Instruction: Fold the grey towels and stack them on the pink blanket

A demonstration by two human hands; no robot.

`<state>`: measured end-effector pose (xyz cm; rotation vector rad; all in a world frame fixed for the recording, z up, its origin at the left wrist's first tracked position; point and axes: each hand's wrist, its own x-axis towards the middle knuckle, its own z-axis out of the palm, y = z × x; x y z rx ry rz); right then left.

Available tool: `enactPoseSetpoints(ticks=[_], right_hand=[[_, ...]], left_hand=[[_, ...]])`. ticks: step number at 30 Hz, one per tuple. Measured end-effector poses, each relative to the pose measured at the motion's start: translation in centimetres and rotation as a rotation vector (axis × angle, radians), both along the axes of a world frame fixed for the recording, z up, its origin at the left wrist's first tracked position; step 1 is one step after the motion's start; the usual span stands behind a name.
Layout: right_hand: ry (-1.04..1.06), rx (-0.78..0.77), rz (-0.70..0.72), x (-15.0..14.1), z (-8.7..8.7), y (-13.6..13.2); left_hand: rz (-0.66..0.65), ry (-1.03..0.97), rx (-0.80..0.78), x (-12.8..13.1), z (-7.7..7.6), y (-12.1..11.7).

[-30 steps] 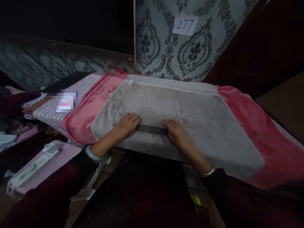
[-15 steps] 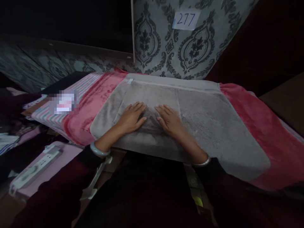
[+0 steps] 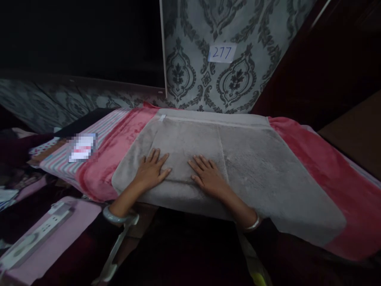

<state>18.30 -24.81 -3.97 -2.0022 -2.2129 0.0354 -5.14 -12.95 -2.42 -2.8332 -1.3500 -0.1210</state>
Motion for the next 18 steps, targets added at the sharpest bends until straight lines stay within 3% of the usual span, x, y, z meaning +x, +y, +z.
enactPoseSetpoints(ticks=[4, 7, 11, 13, 16, 18], right_hand=[[0.012, 0.046, 0.020, 0.7, -0.7, -1.3], [0.076, 0.101, 0.064, 1.6, -0.4, -1.3], [0.134, 0.186, 0.118, 2.1, 1.9, 1.9], [0.118, 0.215, 0.119, 1.8, 2.9, 4.4], [0.054, 0.154, 0.097, 1.1, 3.0, 7.0], [0.006, 0.092, 0.110, 0.9, 2.1, 7.6]], left_hand=[[-0.001, -0.053, 0.021, -3.2, -0.5, 1.3], [-0.018, -0.107, 0.054, -3.9, -0.2, 2.5], [-0.120, -0.219, 0.088, -0.7, 1.7, 4.1], [-0.208, -0.228, 0.010, 2.0, 2.4, 5.0], [-0.196, -0.120, -0.112, 4.8, 2.0, 6.3], [-0.160, -0.072, -0.095, 5.3, 0.9, 7.0]])
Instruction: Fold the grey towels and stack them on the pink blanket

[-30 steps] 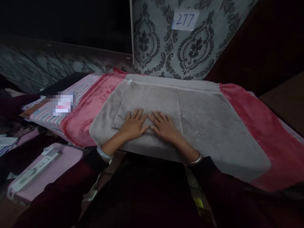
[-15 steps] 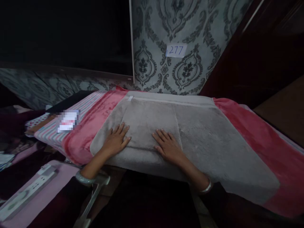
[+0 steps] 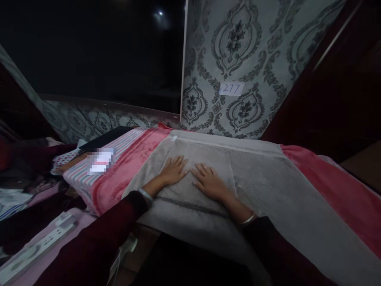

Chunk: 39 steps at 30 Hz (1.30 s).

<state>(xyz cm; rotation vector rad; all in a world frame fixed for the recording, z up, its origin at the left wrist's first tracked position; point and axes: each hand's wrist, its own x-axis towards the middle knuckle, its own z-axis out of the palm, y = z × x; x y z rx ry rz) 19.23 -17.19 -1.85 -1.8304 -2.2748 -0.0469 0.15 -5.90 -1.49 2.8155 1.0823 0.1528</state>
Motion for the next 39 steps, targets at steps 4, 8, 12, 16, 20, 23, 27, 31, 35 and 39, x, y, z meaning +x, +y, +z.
enactPoseSetpoints(ticks=[4, 8, 12, 16, 20, 23, 27, 31, 35, 39], right_hand=[[-0.023, -0.007, 0.026, 0.1, -1.7, -0.6], [-0.004, -0.017, 0.022, 0.1, -1.8, -0.9], [0.013, -0.023, 0.012, 0.1, -1.6, -0.6], [0.032, -0.027, 0.014, 0.0, -1.6, -0.8], [0.057, -0.054, 0.023, 0.3, -1.4, -0.8], [0.105, -0.075, 0.049, 1.5, -0.4, 0.8], [0.140, 0.004, -0.129, 4.1, 1.8, 5.6], [0.085, -0.029, -0.408, 6.0, 1.7, 9.5], [0.064, -0.015, -0.443, 6.7, -0.5, 10.2], [0.062, 0.000, -0.433, 7.0, -1.4, 10.1]], left_hand=[[-0.006, -0.007, 0.083, -1.1, -1.6, 1.7], [0.015, 0.039, 0.049, -0.5, -0.4, 4.9], [0.046, 0.097, -0.033, 1.9, 0.8, 8.8], [0.142, 0.037, -0.062, 2.8, 0.4, 11.0], [0.190, 0.038, -0.070, 2.6, 0.4, 11.3], [0.213, 0.104, -0.053, 3.1, 1.6, 10.9], [0.066, 0.068, 0.022, 5.8, 3.2, 10.0], [-0.122, 0.026, -0.050, 9.2, 2.3, 8.3], [-0.080, -0.007, 0.014, 10.5, 0.0, 7.3], [0.034, -0.013, 0.018, 9.7, -0.4, 8.4]])
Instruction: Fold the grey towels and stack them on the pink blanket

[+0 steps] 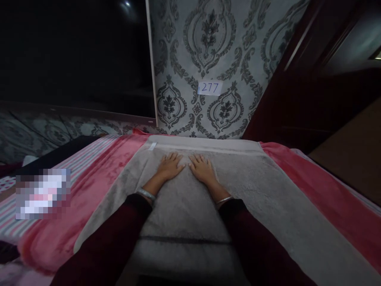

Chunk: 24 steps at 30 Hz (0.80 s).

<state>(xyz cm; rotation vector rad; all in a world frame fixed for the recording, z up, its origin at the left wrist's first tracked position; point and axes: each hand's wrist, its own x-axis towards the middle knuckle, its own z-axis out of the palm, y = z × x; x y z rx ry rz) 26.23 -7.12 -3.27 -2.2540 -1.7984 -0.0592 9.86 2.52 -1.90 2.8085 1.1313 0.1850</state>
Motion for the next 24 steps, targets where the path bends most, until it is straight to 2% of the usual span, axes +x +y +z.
enactPoseSetpoints(ticks=[5, 7, 13, 17, 21, 24], right_hand=[[0.015, -0.022, -0.016, 0.0, 0.4, -0.1], [0.018, -0.028, -0.011, 0.0, 0.5, -0.1], [0.056, -0.115, 0.004, 0.3, 1.0, -0.1], [0.047, -0.181, 0.028, 0.1, 1.6, -1.2], [-0.003, -0.225, 0.054, -0.5, 1.6, -4.3], [-0.058, -0.209, 0.129, -1.0, 1.2, -7.6]], left_hand=[[0.251, 0.052, -0.023, -2.5, 0.9, 2.5], [0.298, 0.061, -0.044, -3.4, 1.0, 3.0], [0.220, 0.113, -0.081, -5.7, 1.4, 2.7], [0.194, 0.144, -0.105, -8.7, 1.1, 1.6], [0.180, 0.145, -0.087, -11.9, 0.6, 0.6], [0.184, 0.166, -0.067, -12.9, 0.9, -0.4]])
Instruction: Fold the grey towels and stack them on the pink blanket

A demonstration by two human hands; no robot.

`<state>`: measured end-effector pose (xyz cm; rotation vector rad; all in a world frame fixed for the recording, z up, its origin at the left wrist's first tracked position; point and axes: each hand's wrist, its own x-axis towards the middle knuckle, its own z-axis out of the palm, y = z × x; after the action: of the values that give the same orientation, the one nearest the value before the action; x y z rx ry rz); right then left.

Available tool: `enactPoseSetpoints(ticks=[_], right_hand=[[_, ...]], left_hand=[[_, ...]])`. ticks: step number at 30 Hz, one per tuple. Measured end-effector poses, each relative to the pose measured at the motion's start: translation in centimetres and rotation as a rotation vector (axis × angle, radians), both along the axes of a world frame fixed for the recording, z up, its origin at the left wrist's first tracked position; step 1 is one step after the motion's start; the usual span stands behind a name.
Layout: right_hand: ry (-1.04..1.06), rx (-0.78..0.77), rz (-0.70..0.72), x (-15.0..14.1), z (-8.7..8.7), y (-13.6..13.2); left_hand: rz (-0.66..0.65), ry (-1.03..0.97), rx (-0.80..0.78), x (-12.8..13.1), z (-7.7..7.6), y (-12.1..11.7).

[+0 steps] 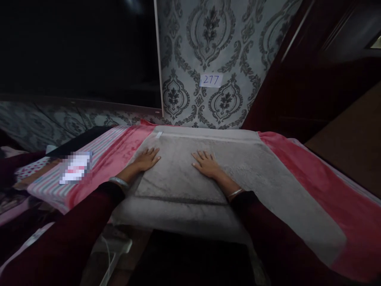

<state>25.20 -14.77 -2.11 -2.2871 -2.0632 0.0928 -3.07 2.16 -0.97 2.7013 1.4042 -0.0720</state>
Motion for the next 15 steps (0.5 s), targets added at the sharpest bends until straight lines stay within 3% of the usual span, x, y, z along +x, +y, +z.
enactPoseSetpoints(ticks=[3, 7, 9, 12, 15], right_hand=[[-0.016, 0.009, 0.073, -0.8, -0.1, -3.2], [0.025, -0.013, 0.127, -2.9, 0.3, -5.8], [0.025, 0.001, 0.163, -4.2, 0.2, -6.4], [0.015, 0.021, 0.180, -5.3, -0.2, -7.2], [0.019, 0.024, 0.192, -5.2, -0.7, -8.1]], left_hand=[[-0.010, -0.018, 0.063, 0.4, 0.6, -2.6], [-0.395, -0.094, 0.094, 1.9, -0.1, -8.2], [-0.496, -0.131, 0.078, 2.1, -1.2, -10.6], [-0.440, -0.165, 0.106, 1.1, -2.6, -12.1], [-0.377, -0.160, 0.136, -1.2, -3.2, -11.8]])
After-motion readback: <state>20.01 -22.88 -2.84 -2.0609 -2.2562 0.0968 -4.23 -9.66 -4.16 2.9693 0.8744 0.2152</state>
